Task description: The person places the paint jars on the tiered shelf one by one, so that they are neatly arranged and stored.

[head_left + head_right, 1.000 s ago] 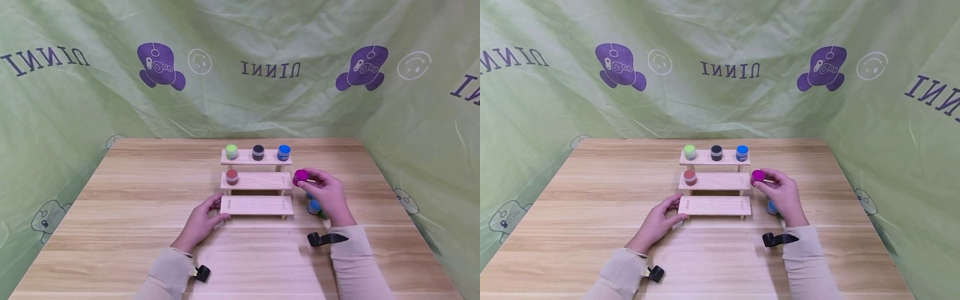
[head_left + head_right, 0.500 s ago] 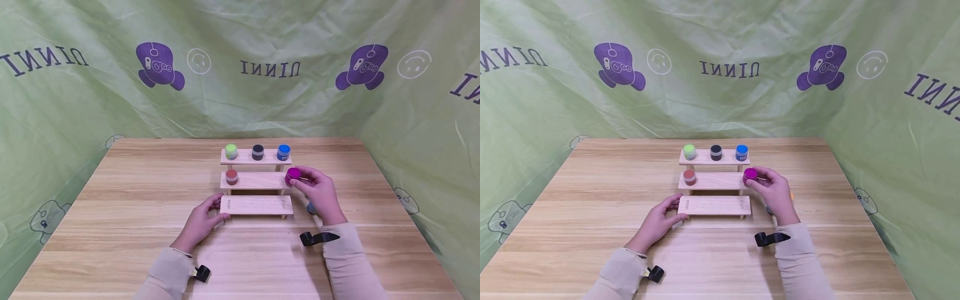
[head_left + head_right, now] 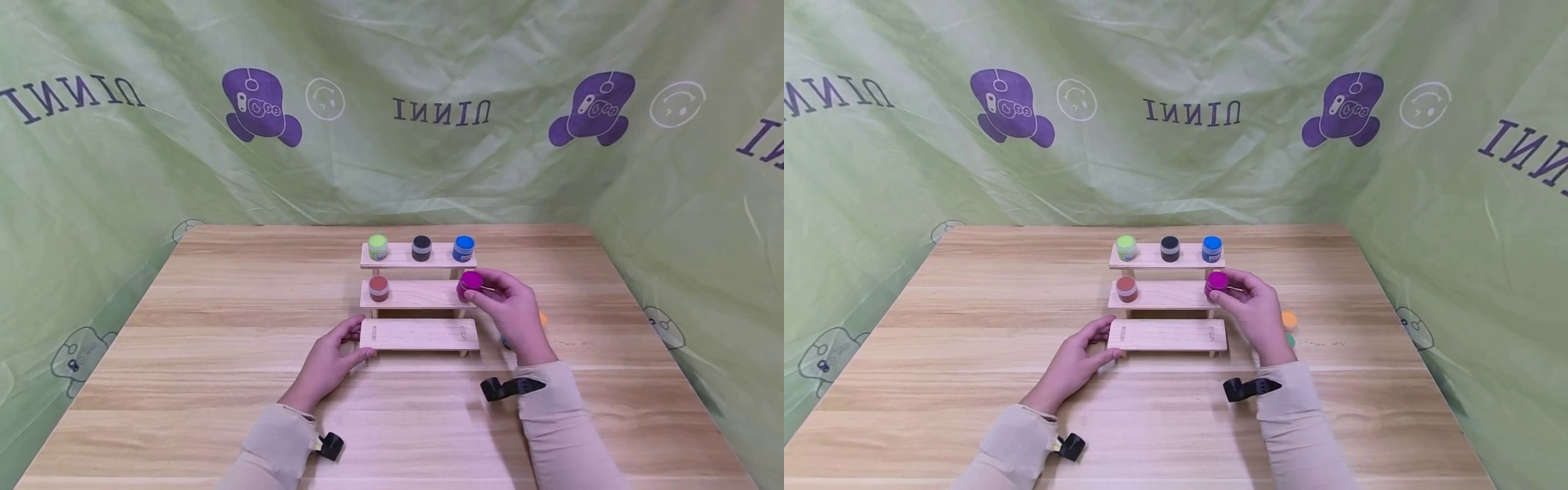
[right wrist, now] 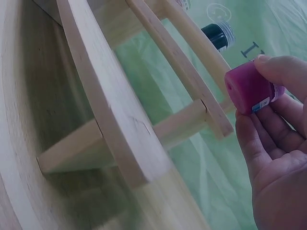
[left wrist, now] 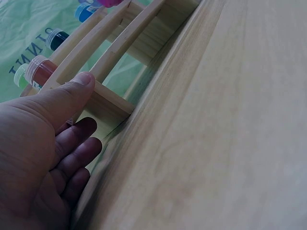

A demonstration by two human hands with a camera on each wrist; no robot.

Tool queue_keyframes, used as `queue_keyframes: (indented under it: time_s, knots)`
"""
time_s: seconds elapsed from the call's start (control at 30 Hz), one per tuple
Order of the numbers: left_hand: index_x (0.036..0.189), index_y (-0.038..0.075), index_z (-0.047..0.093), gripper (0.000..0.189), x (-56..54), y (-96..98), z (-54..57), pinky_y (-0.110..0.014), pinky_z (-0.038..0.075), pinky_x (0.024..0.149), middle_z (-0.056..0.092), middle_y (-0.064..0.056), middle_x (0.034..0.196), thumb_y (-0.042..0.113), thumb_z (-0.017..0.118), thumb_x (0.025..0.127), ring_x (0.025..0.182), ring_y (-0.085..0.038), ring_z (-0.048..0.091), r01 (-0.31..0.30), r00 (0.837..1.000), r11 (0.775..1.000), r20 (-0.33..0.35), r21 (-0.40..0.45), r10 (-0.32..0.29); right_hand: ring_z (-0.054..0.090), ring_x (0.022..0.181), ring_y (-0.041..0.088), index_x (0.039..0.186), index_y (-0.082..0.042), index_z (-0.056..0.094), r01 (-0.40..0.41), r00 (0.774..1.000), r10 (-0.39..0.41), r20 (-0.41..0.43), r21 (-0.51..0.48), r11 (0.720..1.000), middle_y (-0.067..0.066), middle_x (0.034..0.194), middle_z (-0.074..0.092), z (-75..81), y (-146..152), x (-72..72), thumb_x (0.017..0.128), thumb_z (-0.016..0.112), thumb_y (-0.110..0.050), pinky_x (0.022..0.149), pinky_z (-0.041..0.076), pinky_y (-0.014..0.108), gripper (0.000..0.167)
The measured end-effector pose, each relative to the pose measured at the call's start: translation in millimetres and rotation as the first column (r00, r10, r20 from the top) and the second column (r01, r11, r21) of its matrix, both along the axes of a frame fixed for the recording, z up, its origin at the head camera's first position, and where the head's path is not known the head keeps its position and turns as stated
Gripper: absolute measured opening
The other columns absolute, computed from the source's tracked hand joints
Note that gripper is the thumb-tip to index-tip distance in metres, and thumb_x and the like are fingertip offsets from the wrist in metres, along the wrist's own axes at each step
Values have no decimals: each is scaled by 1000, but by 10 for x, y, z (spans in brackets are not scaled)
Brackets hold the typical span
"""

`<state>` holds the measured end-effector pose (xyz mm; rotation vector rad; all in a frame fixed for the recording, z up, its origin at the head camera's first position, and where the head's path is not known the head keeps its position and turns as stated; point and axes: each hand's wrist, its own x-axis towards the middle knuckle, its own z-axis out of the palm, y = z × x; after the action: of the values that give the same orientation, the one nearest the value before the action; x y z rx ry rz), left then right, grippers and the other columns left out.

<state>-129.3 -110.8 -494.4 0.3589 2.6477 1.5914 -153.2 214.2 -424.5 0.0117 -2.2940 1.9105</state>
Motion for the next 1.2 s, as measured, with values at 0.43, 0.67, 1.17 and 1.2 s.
queue_keyframes:
  time_s: [0.43,0.67,1.17,1.2]
  knots:
    - [141,11,57,67,7,-12,7,-47,45,104,71,-1,113,25,85,81,111,-19,64,-4,1000,1000,8,9,4,69,104,16,126,-3,65,-43,998,44,36,-29,999,16,123,66,29,-162,-12,85,82,-11,87,55,24,45]
    - [141,12,57,67,6,-18,1,-46,45,104,71,-1,113,24,85,81,110,-19,64,-8,1000,1000,8,7,8,68,106,18,125,-2,66,-59,998,60,19,-28,998,17,123,65,40,-244,-23,84,82,-10,89,55,24,45]
    - [141,11,57,67,2,3,7,-46,46,104,70,0,116,24,85,81,111,-20,64,-4,1000,1000,15,22,3,66,110,27,129,-5,64,-90,995,83,62,111,990,16,122,65,76,-453,-34,87,80,-12,89,55,23,45]
    - [141,11,57,67,3,5,7,-46,45,104,70,0,116,24,85,81,111,-20,64,-3,1000,1000,15,22,3,66,110,27,129,-6,64,-86,995,78,66,125,988,15,123,65,78,-465,-35,87,80,-13,89,54,23,45]
